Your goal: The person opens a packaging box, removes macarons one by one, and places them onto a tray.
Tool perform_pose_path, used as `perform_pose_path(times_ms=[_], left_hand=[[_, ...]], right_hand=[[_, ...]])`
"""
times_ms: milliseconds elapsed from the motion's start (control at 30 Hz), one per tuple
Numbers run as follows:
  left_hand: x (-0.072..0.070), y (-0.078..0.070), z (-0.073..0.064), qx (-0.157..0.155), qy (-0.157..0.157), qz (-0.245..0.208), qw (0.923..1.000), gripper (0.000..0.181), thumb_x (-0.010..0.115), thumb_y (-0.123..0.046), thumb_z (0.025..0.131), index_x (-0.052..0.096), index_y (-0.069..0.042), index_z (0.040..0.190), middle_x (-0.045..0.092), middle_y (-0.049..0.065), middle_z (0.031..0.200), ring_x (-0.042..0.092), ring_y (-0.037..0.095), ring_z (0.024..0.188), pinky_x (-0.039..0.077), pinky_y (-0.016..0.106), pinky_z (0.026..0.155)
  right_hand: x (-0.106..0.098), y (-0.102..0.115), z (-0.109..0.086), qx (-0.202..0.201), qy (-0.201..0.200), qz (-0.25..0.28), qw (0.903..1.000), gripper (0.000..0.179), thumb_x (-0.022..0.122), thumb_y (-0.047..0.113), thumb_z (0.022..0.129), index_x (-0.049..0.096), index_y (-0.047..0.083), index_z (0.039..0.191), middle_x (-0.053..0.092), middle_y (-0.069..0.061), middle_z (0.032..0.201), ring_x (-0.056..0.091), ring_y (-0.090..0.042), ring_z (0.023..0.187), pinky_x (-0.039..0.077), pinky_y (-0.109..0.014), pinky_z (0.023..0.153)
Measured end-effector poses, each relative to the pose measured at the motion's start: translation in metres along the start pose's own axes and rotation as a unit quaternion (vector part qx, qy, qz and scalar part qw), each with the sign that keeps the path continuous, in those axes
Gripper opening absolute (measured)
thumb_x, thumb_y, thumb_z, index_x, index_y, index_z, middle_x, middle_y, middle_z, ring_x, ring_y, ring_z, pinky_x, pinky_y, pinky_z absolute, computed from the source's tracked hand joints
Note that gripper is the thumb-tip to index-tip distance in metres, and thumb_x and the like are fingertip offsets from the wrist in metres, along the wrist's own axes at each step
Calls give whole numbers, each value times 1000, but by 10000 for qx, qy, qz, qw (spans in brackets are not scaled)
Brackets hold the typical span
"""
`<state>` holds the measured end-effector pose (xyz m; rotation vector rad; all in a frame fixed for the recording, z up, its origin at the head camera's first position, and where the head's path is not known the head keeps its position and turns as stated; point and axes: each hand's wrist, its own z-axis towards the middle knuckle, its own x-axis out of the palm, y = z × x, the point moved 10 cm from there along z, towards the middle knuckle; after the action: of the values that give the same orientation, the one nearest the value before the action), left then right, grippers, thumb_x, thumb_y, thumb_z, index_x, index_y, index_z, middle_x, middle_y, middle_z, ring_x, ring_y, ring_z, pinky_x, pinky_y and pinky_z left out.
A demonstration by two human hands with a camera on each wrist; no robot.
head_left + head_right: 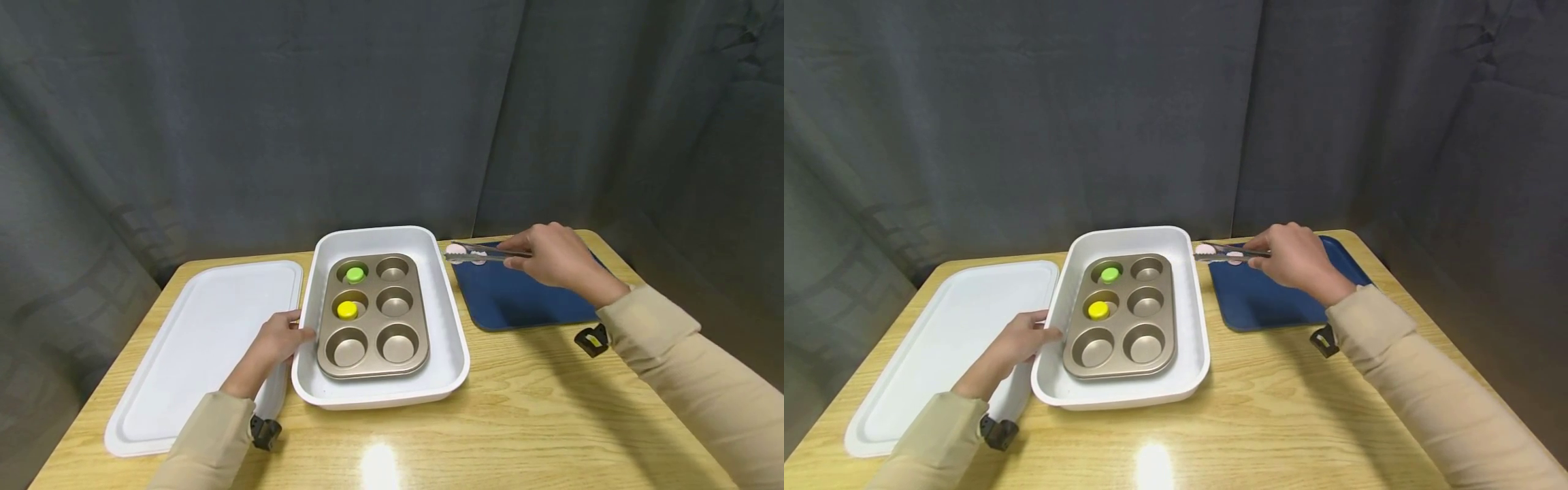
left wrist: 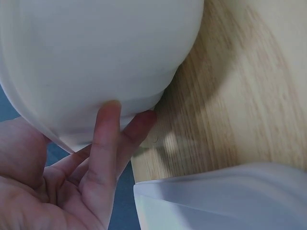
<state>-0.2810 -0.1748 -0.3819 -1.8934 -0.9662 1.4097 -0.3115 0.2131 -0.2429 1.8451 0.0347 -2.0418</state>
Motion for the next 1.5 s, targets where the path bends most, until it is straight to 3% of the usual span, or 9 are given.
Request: perform_pose_path(times_ms=[133, 367, 567, 833, 1033, 1200, 1500], left_hand=[[0, -1, 0, -3, 19, -20, 10000, 51, 59, -5, 93, 50, 10, 141, 67, 29, 114, 73, 31, 87, 63, 40, 70], [-1, -1, 0, -12, 7, -32, 10000, 51, 59, -5, 93, 51, 10, 140, 68, 28, 112, 73, 29, 85, 63, 39, 67], [-1, 0, 0, -6, 2, -44, 10000, 49, 59, -5, 93, 52, 10, 139, 69, 27, 110, 73, 28, 84, 63, 39, 67], [-1, 2, 1, -18, -30, 13, 10000, 49, 59, -5, 92, 53, 10, 139, 69, 26, 109, 72, 26, 82, 62, 37, 67], [-2, 0, 0, 5, -30, 77, 10000, 49, 60, -6, 93, 53, 10, 139, 69, 26, 110, 72, 26, 83, 62, 37, 66], [-2, 0, 0, -22, -19, 91, 10000, 50, 59, -6, 93, 52, 10, 140, 68, 27, 111, 72, 27, 84, 62, 37, 67], [0, 1, 0, -39, 37, -228, 9997, 52, 58, -4, 92, 50, 10, 141, 66, 31, 115, 73, 32, 87, 63, 40, 69]], right_hand=[[6, -17, -3, 45, 13, -73, 10000, 31, 75, 15, 91, 75, 3, 119, 74, -20, 108, 58, -16, 60, 39, -33, 51], [20, -47, -5, 423, 209, -233, 9986, 30, 75, 16, 91, 75, 2, 118, 74, -20, 107, 65, -29, 82, 48, -41, 62], [36, -65, -8, 711, 379, -384, 9960, 31, 75, 18, 92, 74, 3, 120, 72, -22, 113, 65, -28, 80, 49, -41, 61], [48, -72, -10, 835, 404, -444, 9947, 31, 76, 15, 90, 75, 1, 118, 70, -24, 116, 64, -35, 89, 52, -52, 73], [54, -76, -12, 942, 419, -493, 9934, 31, 77, 16, 90, 75, 1, 117, 72, -23, 111, 60, -29, 79, 49, -45, 65], [57, -78, -14, 933, 425, -544, 9932, 31, 77, 15, 90, 75, 1, 118, 71, -24, 114, 64, -33, 86, 51, -47, 67], [62, -83, -15, 1170, 607, -359, 9906, 35, 78, 13, 89, 73, -1, 120, 68, -26, 118, 61, -31, 83, 50, -46, 69]])
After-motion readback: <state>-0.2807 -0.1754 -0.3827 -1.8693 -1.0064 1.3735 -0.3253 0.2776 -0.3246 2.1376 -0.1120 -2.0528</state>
